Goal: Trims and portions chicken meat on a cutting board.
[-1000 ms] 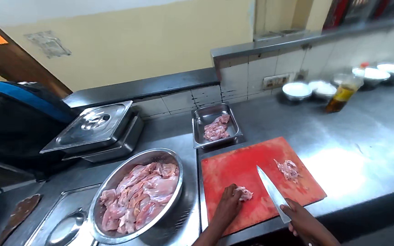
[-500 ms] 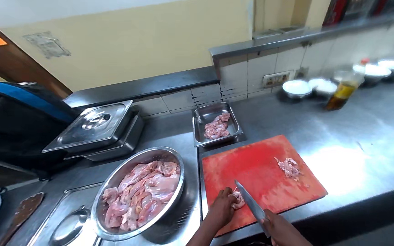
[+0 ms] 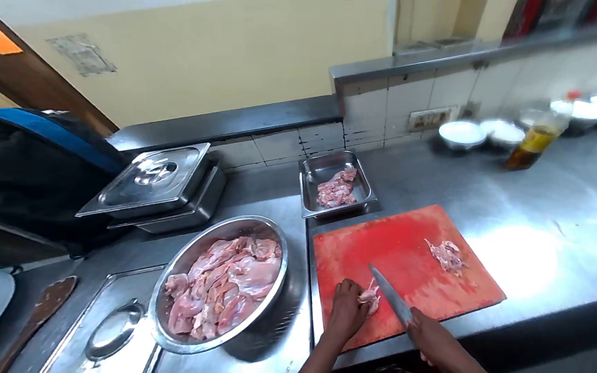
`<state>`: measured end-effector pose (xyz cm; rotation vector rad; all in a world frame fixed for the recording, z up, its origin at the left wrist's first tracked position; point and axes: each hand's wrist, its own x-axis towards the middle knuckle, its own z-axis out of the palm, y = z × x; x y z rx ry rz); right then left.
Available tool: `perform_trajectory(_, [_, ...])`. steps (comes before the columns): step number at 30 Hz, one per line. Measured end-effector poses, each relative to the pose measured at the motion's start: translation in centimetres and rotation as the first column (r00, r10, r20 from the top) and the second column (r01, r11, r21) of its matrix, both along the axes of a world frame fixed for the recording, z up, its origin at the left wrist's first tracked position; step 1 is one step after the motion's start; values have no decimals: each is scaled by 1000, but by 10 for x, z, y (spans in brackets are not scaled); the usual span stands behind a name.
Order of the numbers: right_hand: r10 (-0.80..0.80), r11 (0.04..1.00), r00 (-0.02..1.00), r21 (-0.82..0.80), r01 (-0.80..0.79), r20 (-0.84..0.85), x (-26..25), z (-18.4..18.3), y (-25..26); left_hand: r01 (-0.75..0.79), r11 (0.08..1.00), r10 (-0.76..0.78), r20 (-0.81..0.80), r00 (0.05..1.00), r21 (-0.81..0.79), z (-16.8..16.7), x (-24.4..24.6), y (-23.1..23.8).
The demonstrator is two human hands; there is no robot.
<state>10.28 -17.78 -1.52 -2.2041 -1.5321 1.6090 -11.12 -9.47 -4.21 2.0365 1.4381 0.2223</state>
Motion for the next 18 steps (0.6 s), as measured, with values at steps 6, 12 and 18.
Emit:
perform_trajectory(6, [-69,997,998,32,69,2,11,3,7,-48,955,105,180,978,-294,12,-5,15])
perform_trajectory(12, [-65,996,993,49,70,-100,-1,9,-3,-129,941,112,-74,991,-314,25,-29,10])
perform_trajectory(18, [-35,999,997,-6,35,-66,-9,-3,3,31,1000,-31,-47,998,0,17,-21,19])
